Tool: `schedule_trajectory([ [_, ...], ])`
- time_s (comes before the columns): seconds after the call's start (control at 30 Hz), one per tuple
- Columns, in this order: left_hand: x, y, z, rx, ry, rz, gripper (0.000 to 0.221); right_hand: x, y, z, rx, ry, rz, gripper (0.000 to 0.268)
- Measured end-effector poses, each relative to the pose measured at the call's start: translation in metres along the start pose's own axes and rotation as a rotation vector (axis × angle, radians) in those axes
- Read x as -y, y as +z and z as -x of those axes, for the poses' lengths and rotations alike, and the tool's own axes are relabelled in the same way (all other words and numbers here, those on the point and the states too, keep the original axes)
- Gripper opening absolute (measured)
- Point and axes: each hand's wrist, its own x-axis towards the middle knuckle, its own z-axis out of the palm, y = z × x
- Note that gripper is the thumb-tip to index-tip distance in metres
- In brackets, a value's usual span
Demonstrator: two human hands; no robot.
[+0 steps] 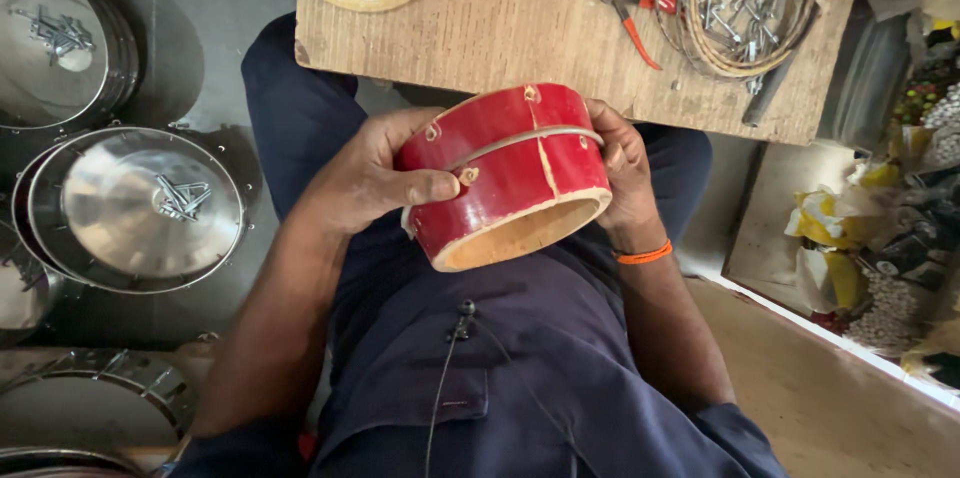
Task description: The person assembles a small drum by wrapping a red shell around a wooden ring, then fitting circular frames and tightening metal wires around it.
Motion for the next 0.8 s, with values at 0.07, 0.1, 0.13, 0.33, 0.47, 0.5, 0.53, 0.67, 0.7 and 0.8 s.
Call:
schedule_trajectory([
  [0.07,-0.001,0.001,0.000,0.001,-0.026,-0.011,0.071,-0.001,0.001,-0.002,-0.022,0.027,-0.016,0.085],
  [0.1,-0.001,0.002,0.001,-0.011,-0.055,-0.027,0.073,-0.001,0.000,-0.003,-0.033,0.042,-0.023,0.084],
  [0.13,-0.001,0.002,0.001,-0.023,-0.084,-0.044,0.075,-0.002,0.000,-0.004,-0.034,0.049,-0.019,0.084],
  [0.33,-0.003,0.006,-0.001,-0.069,-0.063,-0.021,0.074,-0.005,0.000,-0.007,-0.046,0.088,-0.017,0.081],
  [0.47,-0.004,0.010,-0.001,-0.032,-0.089,-0.025,0.075,-0.006,-0.001,-0.004,-0.092,0.104,-0.023,0.075],
  [0.5,-0.004,0.011,0.001,-0.025,-0.095,-0.037,0.076,-0.005,-0.001,-0.003,-0.099,0.106,-0.015,0.074],
  [0.53,-0.003,0.012,0.003,-0.018,-0.100,-0.048,0.077,-0.004,-0.001,-0.002,-0.062,0.100,-0.017,0.072],
  [0.67,0.003,0.008,0.007,0.006,-0.055,-0.079,0.077,0.001,-0.001,0.001,0.012,0.066,0.000,0.063],
  [0.7,0.007,0.006,0.006,-0.001,-0.034,-0.118,0.076,0.001,-0.001,0.003,0.012,0.055,0.013,0.061],
  [0.8,0.029,0.003,0.006,-0.187,0.049,-0.163,0.071,-0.010,-0.001,0.008,-0.147,0.101,0.019,0.057],
])
